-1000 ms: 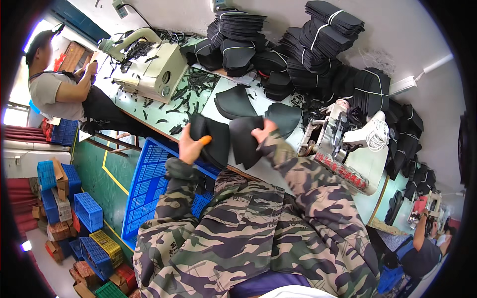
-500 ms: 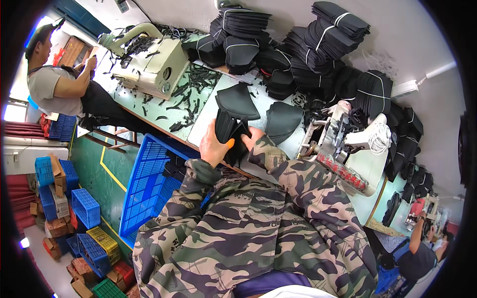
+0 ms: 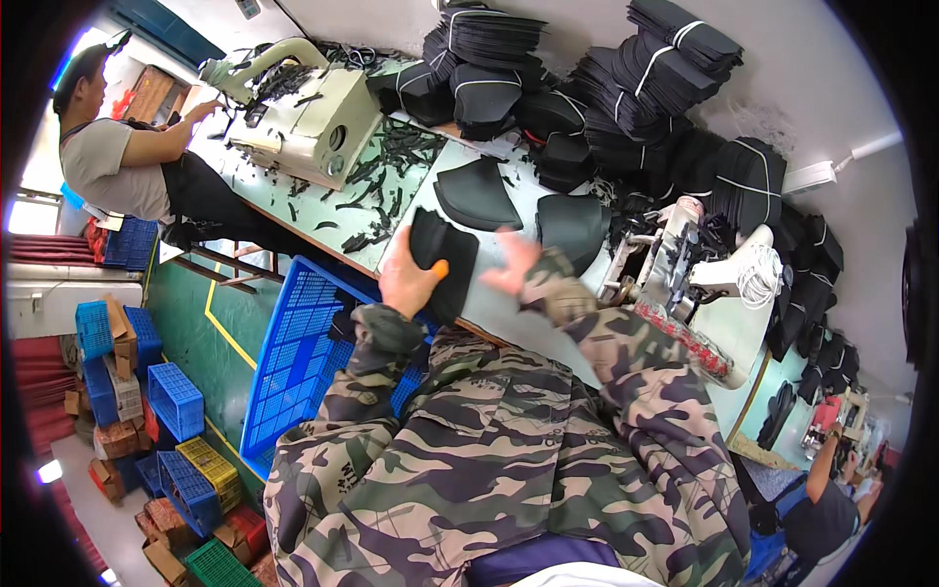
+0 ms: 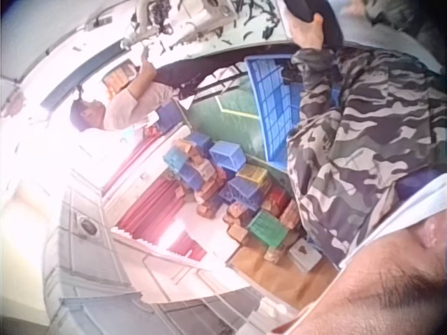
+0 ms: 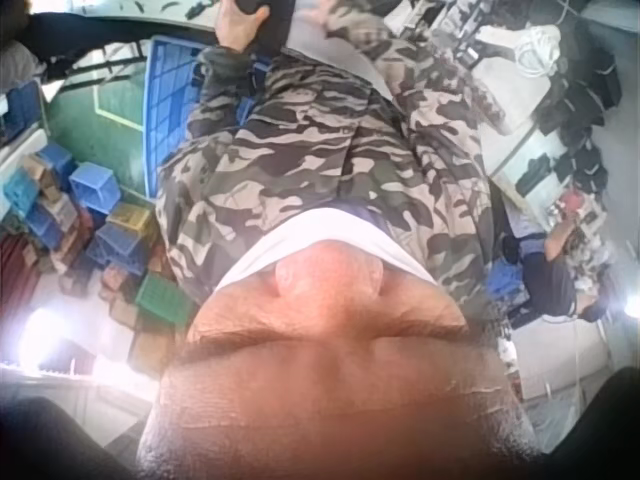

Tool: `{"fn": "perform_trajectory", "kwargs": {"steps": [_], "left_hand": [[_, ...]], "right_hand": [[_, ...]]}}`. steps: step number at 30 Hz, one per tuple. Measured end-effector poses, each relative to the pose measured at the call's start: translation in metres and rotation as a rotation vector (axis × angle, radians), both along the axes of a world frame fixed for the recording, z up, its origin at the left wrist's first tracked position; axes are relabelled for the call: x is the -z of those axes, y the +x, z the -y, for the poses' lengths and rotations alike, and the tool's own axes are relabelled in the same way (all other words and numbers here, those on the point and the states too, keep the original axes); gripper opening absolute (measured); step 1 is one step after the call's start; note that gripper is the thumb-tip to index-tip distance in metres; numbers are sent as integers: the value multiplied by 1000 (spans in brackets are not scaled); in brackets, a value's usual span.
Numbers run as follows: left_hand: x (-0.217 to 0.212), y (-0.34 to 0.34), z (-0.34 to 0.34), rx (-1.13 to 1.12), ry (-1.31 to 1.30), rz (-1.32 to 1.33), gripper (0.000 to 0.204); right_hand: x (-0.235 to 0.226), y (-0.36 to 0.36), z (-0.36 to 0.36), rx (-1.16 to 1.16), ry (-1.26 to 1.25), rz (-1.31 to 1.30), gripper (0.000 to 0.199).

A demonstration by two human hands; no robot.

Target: The person takes bundles of fabric pieces from a crate to a workbench. The person then unties a bundle, separates the fabric pieces, and feeds them individually through a machine.

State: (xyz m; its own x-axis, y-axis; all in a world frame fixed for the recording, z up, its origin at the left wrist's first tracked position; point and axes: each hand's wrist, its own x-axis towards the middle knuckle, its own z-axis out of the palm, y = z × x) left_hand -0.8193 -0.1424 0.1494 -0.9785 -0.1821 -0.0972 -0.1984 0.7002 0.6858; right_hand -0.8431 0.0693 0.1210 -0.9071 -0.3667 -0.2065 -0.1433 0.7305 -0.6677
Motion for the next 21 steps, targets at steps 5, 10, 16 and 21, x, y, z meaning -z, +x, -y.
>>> {"fn": "perform_trajectory", "kwargs": {"steps": [5,10,16,21], "left_hand": [[35,2,-1,165,102,-89,78],[37,2,4,146,414,96,70],[35,0,-1,140,377,48,66],[30,-1,-5,139,201,-13,68]], "right_hand": [[17,16,41,64,-198,274,96],[20,12,20,-30,-395,392,93],[45,19,16,39,-399,331,78],[27,25,16,120,-533,433,72]]}}
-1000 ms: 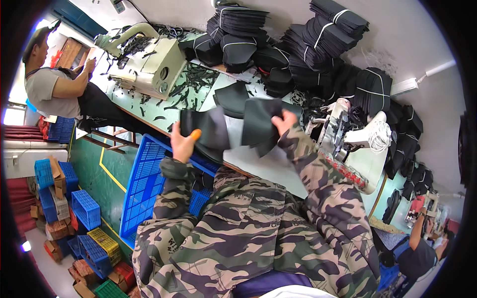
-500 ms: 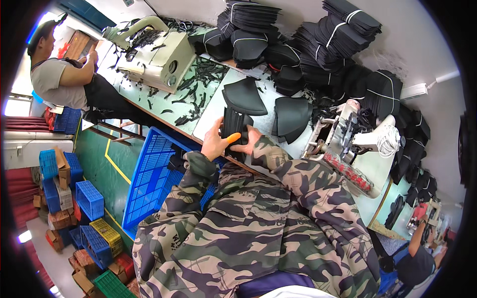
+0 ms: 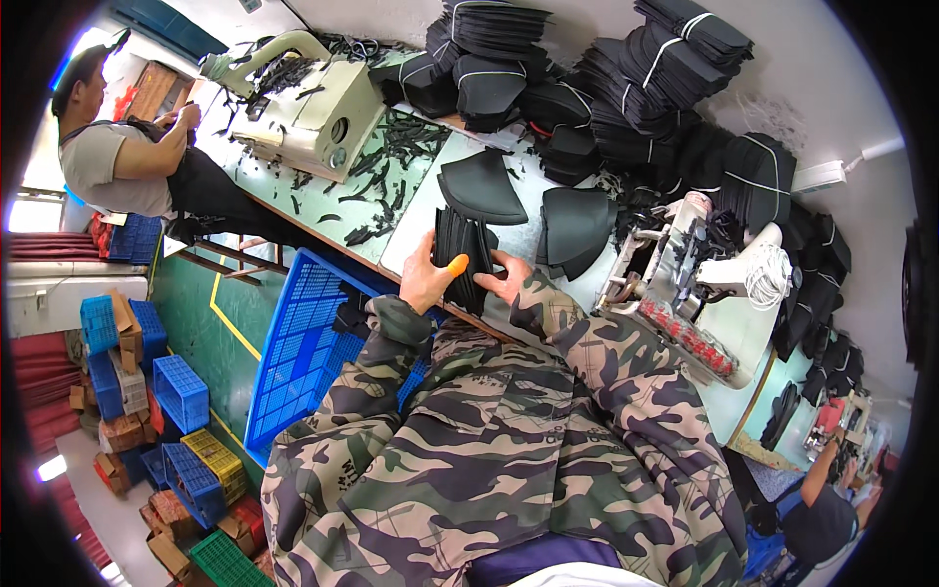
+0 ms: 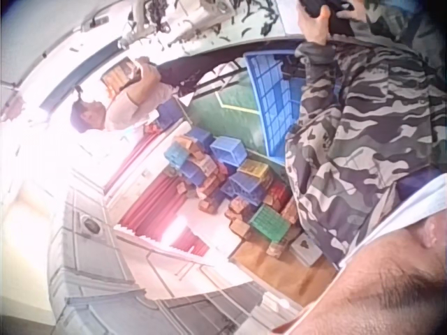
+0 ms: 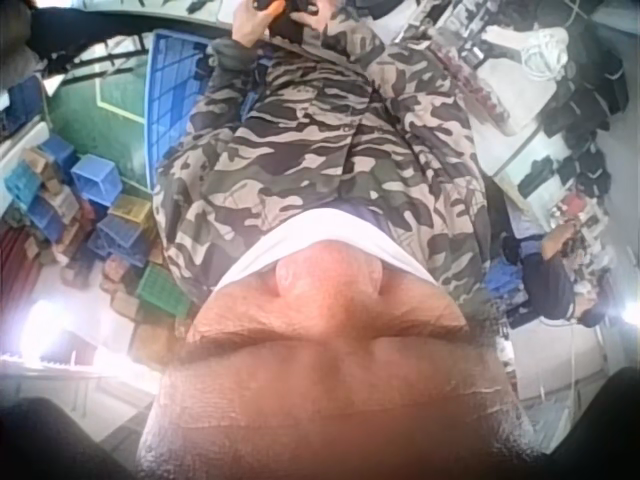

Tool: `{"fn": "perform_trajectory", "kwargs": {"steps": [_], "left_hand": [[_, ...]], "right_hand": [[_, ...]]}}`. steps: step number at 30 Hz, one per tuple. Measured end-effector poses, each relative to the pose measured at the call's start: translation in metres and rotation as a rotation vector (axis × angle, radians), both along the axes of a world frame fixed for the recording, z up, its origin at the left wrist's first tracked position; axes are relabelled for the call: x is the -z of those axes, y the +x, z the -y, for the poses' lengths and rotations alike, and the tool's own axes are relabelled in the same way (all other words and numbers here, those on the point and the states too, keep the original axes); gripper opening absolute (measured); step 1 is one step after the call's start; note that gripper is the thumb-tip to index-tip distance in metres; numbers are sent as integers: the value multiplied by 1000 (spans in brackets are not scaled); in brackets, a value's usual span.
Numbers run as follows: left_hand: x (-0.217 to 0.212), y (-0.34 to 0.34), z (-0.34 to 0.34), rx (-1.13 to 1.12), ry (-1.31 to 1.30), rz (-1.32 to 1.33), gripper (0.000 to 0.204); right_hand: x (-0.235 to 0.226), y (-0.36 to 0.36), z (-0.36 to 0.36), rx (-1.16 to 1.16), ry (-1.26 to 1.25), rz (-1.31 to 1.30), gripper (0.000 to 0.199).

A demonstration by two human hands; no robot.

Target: The person takes bundles of fabric pieces from a crate to a workbench. The person then unties a bundle, separates the fabric pieces, and feeds them individually through a machine.

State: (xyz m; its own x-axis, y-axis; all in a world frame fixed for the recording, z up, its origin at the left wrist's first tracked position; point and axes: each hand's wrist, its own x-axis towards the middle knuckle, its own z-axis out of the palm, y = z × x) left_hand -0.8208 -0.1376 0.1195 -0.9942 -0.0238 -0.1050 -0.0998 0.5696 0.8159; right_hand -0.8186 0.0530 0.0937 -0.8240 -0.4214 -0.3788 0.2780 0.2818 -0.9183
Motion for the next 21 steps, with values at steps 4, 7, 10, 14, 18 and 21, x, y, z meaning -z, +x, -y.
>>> {"fn": "perform_trajectory", "kwargs": {"steps": [4,7,10,14,18,21], "left_hand": [[-16,8,-21,48,-21,-44,79],[-18,14,-12,-22,-111,12,77],[-26,11,-7,-118,-143,150,73],[-20,9,-14,-125,-194,122,63],[-22,10,-17,-133,-213,149,64],[-17,10,-14,-130,-181,188,63]], "right_hand": [[-14,16,5,57,379,-213,49],[-9,0,9,103,549,-360,37],[-36,-46,2,335,400,-479,29],[-33,-78,16,75,727,-542,28],[-3,-75,11,126,603,-357,26],[1,-67,4,42,489,-330,31]]}}
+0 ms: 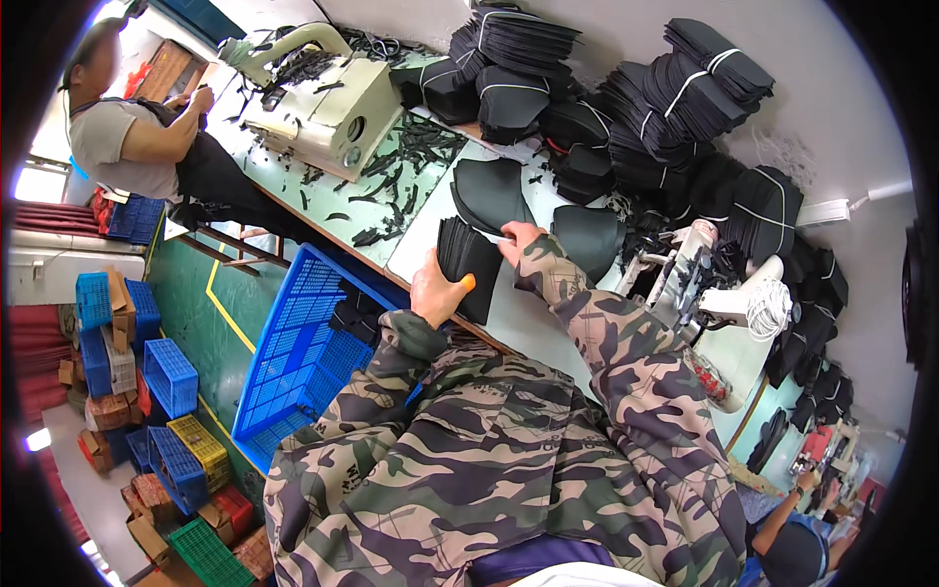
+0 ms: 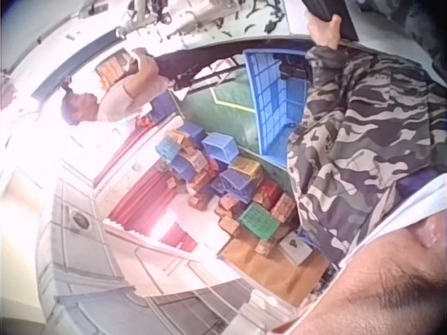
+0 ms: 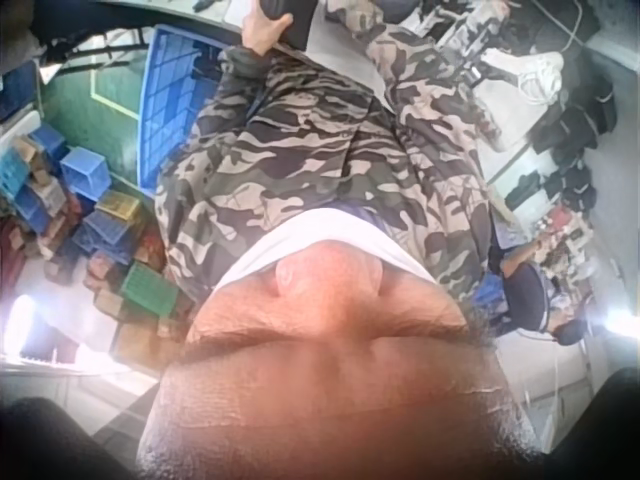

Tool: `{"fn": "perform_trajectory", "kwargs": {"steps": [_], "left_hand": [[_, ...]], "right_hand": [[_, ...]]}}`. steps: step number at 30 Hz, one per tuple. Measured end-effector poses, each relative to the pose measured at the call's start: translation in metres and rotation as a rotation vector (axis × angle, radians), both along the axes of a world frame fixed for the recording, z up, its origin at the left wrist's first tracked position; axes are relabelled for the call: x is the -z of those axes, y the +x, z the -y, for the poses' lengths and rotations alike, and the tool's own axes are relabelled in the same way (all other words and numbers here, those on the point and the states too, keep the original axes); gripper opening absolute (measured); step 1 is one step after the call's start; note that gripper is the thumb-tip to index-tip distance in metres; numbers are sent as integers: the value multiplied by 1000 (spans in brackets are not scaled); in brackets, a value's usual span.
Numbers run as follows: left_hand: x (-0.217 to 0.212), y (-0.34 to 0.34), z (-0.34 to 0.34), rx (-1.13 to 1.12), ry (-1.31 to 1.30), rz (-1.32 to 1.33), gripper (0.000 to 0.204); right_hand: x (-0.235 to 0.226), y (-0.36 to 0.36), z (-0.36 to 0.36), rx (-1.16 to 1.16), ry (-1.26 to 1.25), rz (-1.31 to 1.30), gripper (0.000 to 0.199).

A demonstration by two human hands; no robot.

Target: The person takes bundles of fabric pieces from a crate to a workbench. The person then unties a bundle, separates the fabric pieces, and feeds them individually through a machine.

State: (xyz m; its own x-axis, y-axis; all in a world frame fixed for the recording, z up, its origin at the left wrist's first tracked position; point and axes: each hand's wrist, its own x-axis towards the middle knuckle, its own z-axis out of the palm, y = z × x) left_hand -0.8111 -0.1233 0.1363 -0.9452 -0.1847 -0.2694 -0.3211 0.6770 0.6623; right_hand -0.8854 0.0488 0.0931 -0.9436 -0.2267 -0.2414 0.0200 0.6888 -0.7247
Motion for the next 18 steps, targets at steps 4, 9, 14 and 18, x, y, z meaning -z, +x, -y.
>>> {"fn": "perform_trajectory", "kwargs": {"steps": [4,9,14,18], "left_hand": [[0,4,-3,-23,41,-74,62],[1,5,-3,73,103,-159,65],[-3,1,-8,108,87,-111,67],[5,1,-7,133,82,-145,69]], "right_hand": [[-32,22,11,-230,-117,278,48],[-21,27,14,-159,-93,238,54],[-22,30,8,-36,-194,482,58],[-4,31,7,-16,-319,435,52]]}}
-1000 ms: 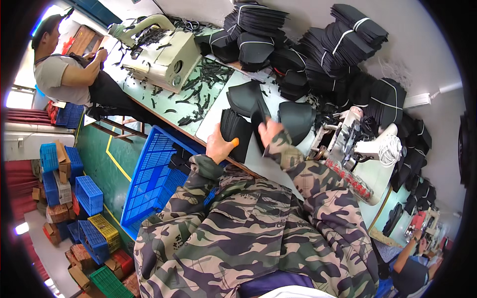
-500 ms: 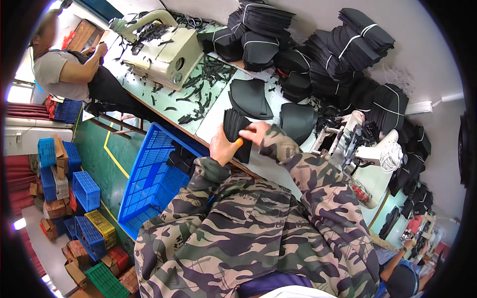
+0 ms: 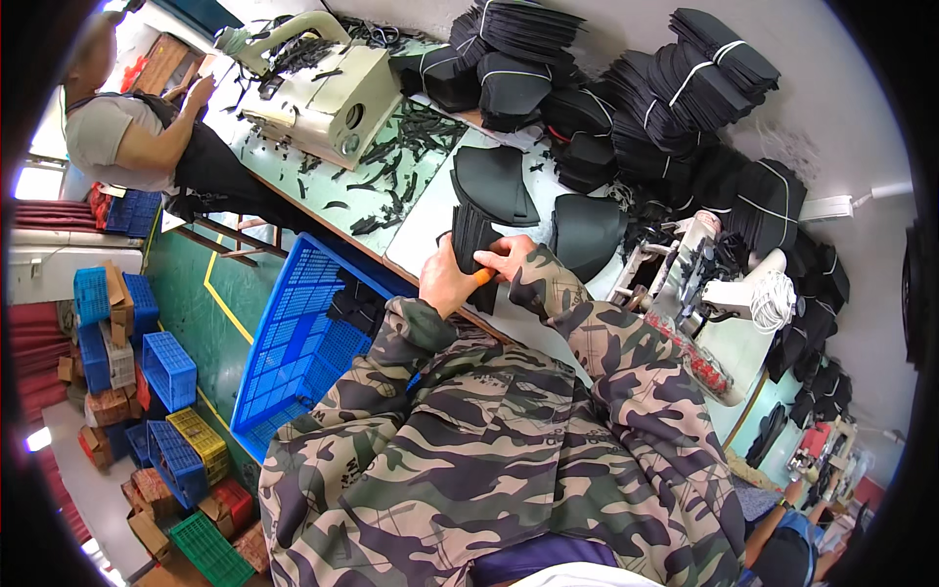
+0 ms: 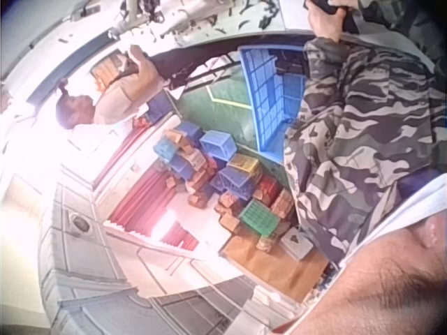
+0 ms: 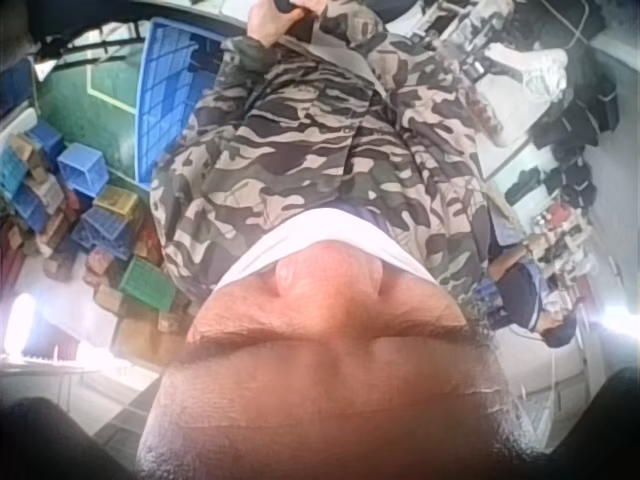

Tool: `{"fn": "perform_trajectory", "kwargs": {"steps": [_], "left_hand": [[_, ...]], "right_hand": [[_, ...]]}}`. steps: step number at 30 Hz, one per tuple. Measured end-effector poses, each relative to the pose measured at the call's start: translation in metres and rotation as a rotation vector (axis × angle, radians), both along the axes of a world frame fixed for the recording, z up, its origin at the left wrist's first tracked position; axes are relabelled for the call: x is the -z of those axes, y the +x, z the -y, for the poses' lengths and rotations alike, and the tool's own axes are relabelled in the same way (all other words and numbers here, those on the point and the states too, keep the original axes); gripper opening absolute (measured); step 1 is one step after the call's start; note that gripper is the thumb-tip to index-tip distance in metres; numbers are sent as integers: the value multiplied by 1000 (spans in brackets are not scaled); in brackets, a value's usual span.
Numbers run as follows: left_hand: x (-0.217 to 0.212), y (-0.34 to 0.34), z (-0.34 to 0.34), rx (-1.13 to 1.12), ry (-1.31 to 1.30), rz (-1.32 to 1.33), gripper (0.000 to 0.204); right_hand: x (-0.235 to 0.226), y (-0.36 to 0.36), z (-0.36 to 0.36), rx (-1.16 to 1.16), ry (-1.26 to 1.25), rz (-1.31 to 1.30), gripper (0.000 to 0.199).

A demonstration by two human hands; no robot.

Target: The person takes bundles of fabric pieces from a crate to a workbench. The person then unties a bundle, separates the fabric pieces, and feeds them individually through a machine.

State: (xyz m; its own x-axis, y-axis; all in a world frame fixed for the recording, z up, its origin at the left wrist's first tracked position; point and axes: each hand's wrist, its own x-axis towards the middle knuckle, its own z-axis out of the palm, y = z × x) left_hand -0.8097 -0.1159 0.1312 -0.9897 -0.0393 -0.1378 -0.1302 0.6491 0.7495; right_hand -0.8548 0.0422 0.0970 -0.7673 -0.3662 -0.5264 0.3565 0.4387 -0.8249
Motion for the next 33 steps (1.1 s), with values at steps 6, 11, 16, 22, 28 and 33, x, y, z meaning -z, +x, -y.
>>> {"fn": "perform_trajectory", "kwargs": {"steps": [6,11,16,22,28,33], "left_hand": [[1,1,2,27,-77,17,75],[-2,-1,-3,50,-110,94,83],[-4,-3,-5,58,-129,109,86],[-10,-1,-4,48,-179,139,86],[3,-2,-7,82,-206,-10,77],[1,5,1,-12,-44,57,70]], "right_hand": [[14,-2,-4,93,-30,91,25],[25,6,-19,225,-326,201,16],[46,2,-17,120,-200,146,17],[14,10,-15,233,-428,211,19],[13,9,-21,89,-131,-91,23],[-3,19,-5,93,-22,-342,31]]}}
